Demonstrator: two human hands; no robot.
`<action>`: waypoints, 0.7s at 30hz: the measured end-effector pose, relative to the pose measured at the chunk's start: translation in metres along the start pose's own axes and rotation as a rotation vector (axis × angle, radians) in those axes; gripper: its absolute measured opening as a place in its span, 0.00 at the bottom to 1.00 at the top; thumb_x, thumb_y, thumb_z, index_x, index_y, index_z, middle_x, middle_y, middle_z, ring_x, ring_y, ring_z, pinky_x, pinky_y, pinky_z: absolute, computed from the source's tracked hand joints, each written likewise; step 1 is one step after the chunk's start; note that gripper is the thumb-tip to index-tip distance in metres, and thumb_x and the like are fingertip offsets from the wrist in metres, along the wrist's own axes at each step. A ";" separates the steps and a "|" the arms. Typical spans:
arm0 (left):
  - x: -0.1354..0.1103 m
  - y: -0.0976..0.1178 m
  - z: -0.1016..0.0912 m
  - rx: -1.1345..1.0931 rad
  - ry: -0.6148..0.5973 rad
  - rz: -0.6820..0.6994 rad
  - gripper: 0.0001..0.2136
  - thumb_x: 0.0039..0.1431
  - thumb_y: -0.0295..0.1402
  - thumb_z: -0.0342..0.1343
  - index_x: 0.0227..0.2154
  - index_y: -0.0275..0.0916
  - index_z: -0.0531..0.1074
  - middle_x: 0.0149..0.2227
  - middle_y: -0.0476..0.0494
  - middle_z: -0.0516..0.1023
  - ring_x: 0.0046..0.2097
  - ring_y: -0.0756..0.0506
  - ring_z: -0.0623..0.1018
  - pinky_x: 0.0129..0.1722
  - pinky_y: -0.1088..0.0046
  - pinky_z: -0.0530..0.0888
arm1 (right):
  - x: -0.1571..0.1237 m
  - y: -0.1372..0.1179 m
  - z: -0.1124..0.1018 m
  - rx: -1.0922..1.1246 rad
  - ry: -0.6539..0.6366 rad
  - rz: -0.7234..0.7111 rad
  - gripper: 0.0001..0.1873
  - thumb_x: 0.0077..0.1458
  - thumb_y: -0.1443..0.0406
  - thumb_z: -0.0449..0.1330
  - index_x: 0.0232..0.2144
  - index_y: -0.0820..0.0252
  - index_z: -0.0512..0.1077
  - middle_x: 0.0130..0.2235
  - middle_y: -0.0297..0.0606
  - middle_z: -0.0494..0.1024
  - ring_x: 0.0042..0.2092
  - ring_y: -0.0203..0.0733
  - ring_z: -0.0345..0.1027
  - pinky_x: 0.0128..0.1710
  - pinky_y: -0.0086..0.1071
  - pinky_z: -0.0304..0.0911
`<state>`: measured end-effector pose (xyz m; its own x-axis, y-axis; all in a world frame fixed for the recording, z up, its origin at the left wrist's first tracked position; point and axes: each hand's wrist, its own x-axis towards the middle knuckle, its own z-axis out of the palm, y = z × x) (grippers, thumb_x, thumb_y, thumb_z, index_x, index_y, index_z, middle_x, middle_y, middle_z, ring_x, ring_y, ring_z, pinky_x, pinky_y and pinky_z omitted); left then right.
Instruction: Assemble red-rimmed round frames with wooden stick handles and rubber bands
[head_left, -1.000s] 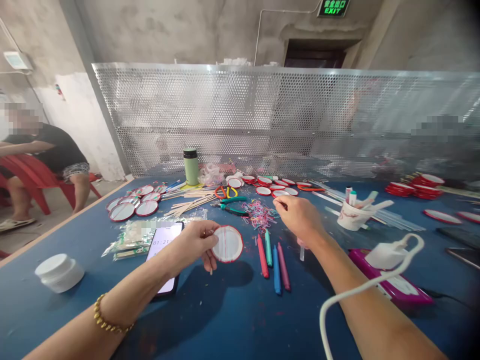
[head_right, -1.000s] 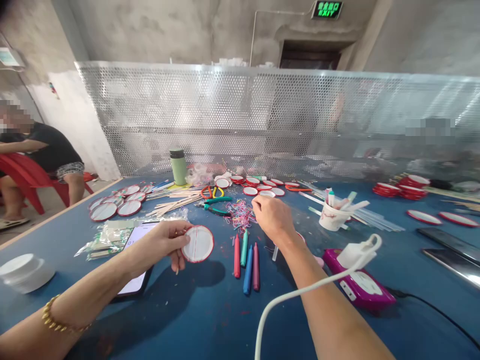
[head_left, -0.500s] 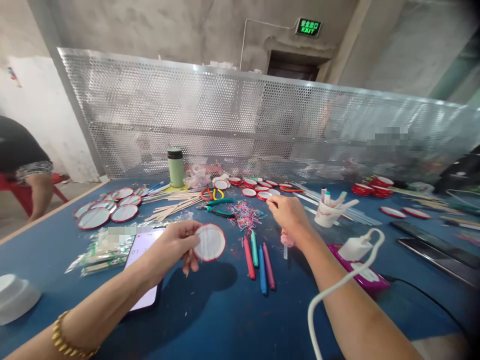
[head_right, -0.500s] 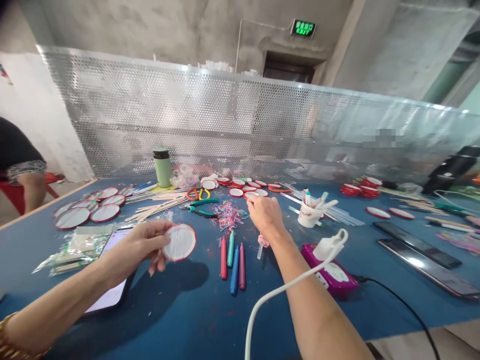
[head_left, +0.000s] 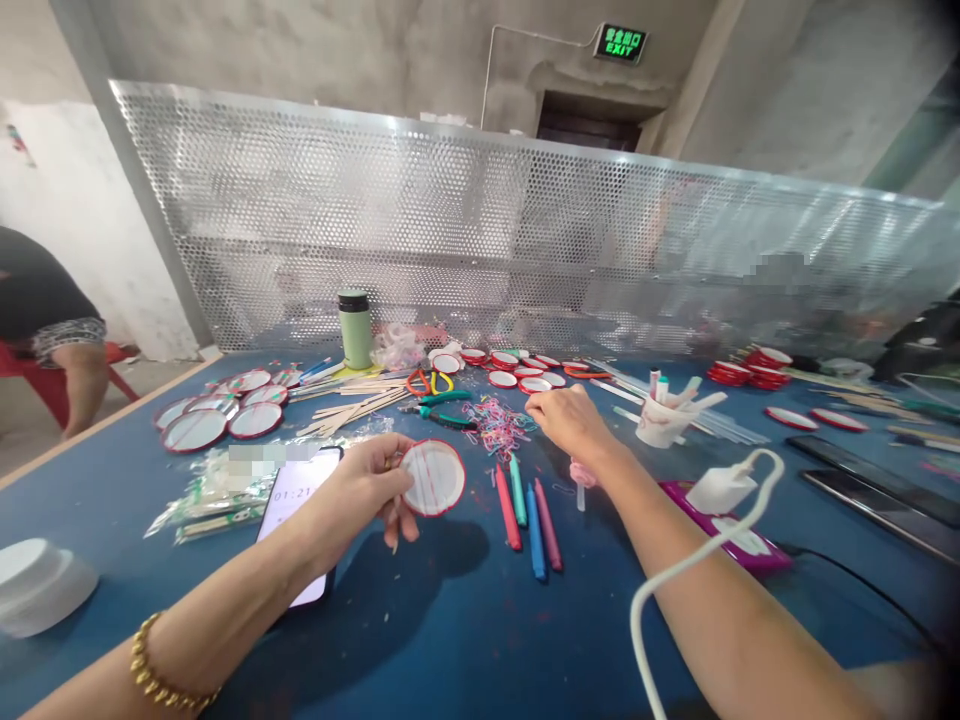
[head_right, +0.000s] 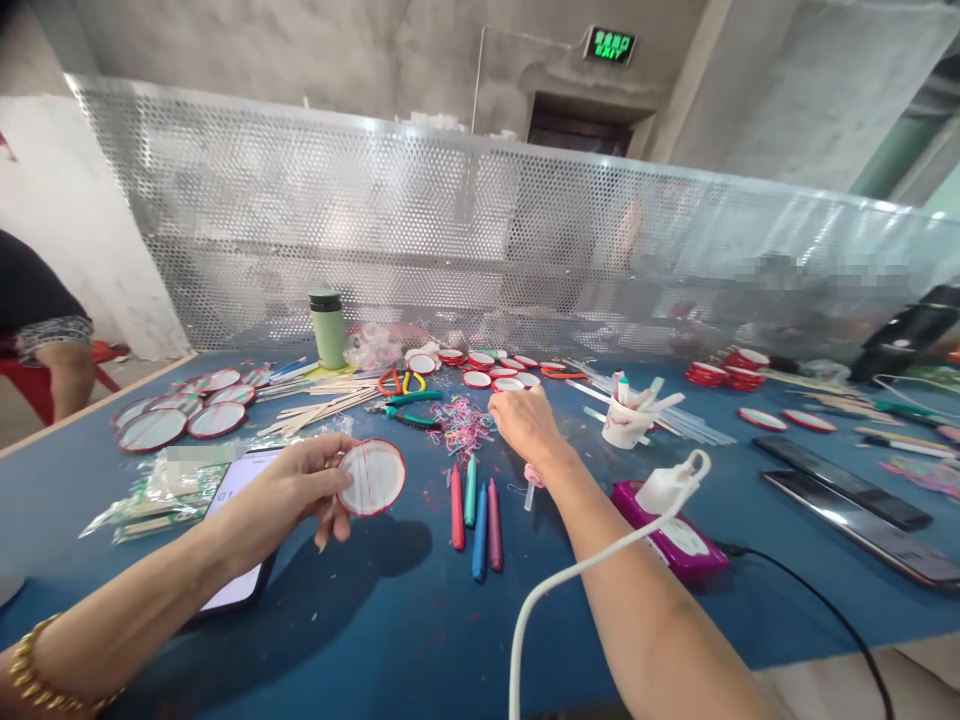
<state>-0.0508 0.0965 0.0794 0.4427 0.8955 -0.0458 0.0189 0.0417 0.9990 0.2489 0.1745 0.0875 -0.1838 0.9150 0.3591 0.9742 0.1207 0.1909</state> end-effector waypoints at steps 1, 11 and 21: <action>0.000 0.000 0.000 0.002 0.001 -0.001 0.14 0.49 0.31 0.55 0.40 0.33 0.67 0.19 0.48 0.74 0.19 0.47 0.75 0.15 0.78 0.70 | 0.002 -0.002 -0.002 0.006 0.004 -0.015 0.15 0.60 0.70 0.54 0.24 0.58 0.76 0.28 0.37 0.81 0.32 0.40 0.71 0.39 0.35 0.49; 0.003 -0.004 -0.001 0.029 -0.010 -0.022 0.16 0.47 0.30 0.55 0.41 0.32 0.69 0.21 0.49 0.74 0.19 0.48 0.76 0.14 0.78 0.70 | 0.018 -0.021 -0.015 0.056 -0.017 -0.129 0.12 0.60 0.68 0.56 0.31 0.57 0.79 0.31 0.37 0.82 0.35 0.40 0.72 0.40 0.32 0.54; 0.004 -0.003 -0.001 0.041 0.015 -0.026 0.15 0.48 0.31 0.55 0.41 0.31 0.69 0.20 0.49 0.74 0.19 0.48 0.75 0.14 0.79 0.70 | 0.012 -0.052 -0.001 -0.032 -0.099 -0.298 0.13 0.59 0.72 0.56 0.25 0.60 0.77 0.29 0.40 0.80 0.33 0.39 0.69 0.38 0.35 0.49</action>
<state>-0.0498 0.1006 0.0763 0.4281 0.9009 -0.0711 0.0666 0.0471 0.9967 0.1959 0.1785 0.0831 -0.4452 0.8745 0.1926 0.8745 0.3782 0.3038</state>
